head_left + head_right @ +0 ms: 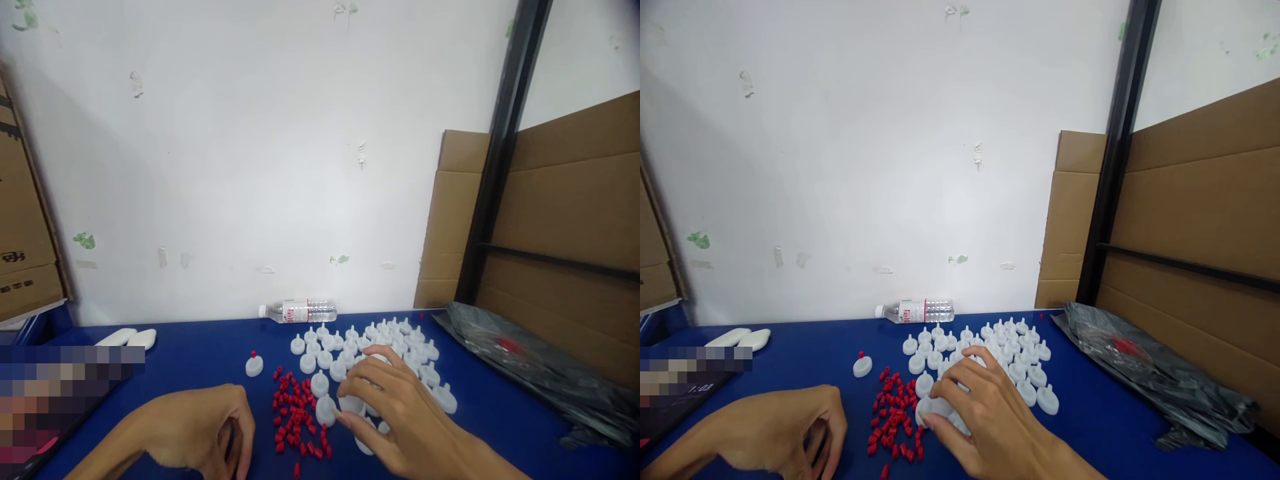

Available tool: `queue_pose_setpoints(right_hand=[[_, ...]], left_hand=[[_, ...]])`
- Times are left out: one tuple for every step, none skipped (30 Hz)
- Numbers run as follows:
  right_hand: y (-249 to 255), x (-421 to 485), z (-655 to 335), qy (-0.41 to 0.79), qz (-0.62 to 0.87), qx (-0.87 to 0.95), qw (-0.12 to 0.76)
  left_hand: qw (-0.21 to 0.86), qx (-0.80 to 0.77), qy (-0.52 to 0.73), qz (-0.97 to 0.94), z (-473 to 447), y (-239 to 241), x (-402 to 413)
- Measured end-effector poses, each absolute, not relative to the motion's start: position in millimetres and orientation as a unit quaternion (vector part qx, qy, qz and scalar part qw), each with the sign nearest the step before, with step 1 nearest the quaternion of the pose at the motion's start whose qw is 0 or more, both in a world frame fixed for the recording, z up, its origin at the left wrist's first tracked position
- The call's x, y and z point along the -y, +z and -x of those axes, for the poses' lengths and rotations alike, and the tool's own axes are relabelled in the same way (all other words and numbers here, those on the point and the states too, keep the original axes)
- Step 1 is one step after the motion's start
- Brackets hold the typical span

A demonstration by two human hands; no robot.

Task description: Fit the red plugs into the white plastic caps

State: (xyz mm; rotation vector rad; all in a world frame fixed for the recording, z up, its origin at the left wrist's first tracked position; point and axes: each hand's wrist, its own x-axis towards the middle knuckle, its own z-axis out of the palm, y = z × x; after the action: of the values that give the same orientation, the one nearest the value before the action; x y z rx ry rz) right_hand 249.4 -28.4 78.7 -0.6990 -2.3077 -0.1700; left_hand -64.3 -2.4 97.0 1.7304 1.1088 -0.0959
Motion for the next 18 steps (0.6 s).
queue_pose_setpoints(right_hand=[[79,29,-249,-0.065,0.267,0.893,0.356],[79,30,-249,-0.064,0.261,0.894,0.359],[80,30,-249,-0.062,0.257,0.894,0.362],[80,31,-248,-0.059,0.254,0.895,0.363],[81,32,-248,-0.055,0.255,0.895,0.362],[81,33,-248,-0.049,0.26,0.896,0.358],[81,34,-248,-0.045,0.266,0.897,0.351],[80,34,-248,-0.044,0.271,0.899,0.341],[79,33,-248,-0.046,0.273,0.902,0.331],[79,33,-249,-0.054,0.271,0.906,0.321],[78,32,-249,-0.065,0.265,0.908,0.317],[77,31,-249,-0.079,0.253,0.91,0.318],[77,31,-248,-0.089,0.24,0.911,0.322],[77,31,-248,-0.094,0.226,0.913,0.328],[77,31,-247,-0.093,0.215,0.914,0.332],[77,32,-246,-0.088,0.206,0.916,0.332],[77,32,-245,-0.083,0.201,0.919,0.329],[77,33,-243,-0.081,0.198,0.921,0.326]], left_hand=[[0.51,-0.461,-0.028,-0.726,64,97,2],[0.5,-0.461,-0.016,-0.733,64,98,3],[0.487,-0.462,-0.003,-0.742,64,99,4],[0.471,-0.463,0.009,-0.751,64,101,5],[0.455,-0.464,0.015,-0.76,64,102,6],[0.441,-0.467,0.022,-0.766,64,104,7],[0.432,-0.472,0.027,-0.768,63,105,8],[0.428,-0.479,0.038,-0.765,62,105,8],[0.43,-0.484,0.054,-0.76,61,106,8],[0.439,-0.488,0.075,-0.751,59,105,7],[0.447,-0.488,0.104,-0.742,56,105,7],[0.451,-0.485,0.135,-0.737,53,104,6],[0.448,-0.48,0.167,-0.735,49,102,6],[0.437,-0.477,0.202,-0.735,44,100,6],[0.421,-0.473,0.237,-0.737,39,98,7],[0.404,-0.468,0.271,-0.738,33,94,8],[0.393,-0.461,0.299,-0.738,28,91,10],[0.392,-0.45,0.318,-0.737,22,86,12]])
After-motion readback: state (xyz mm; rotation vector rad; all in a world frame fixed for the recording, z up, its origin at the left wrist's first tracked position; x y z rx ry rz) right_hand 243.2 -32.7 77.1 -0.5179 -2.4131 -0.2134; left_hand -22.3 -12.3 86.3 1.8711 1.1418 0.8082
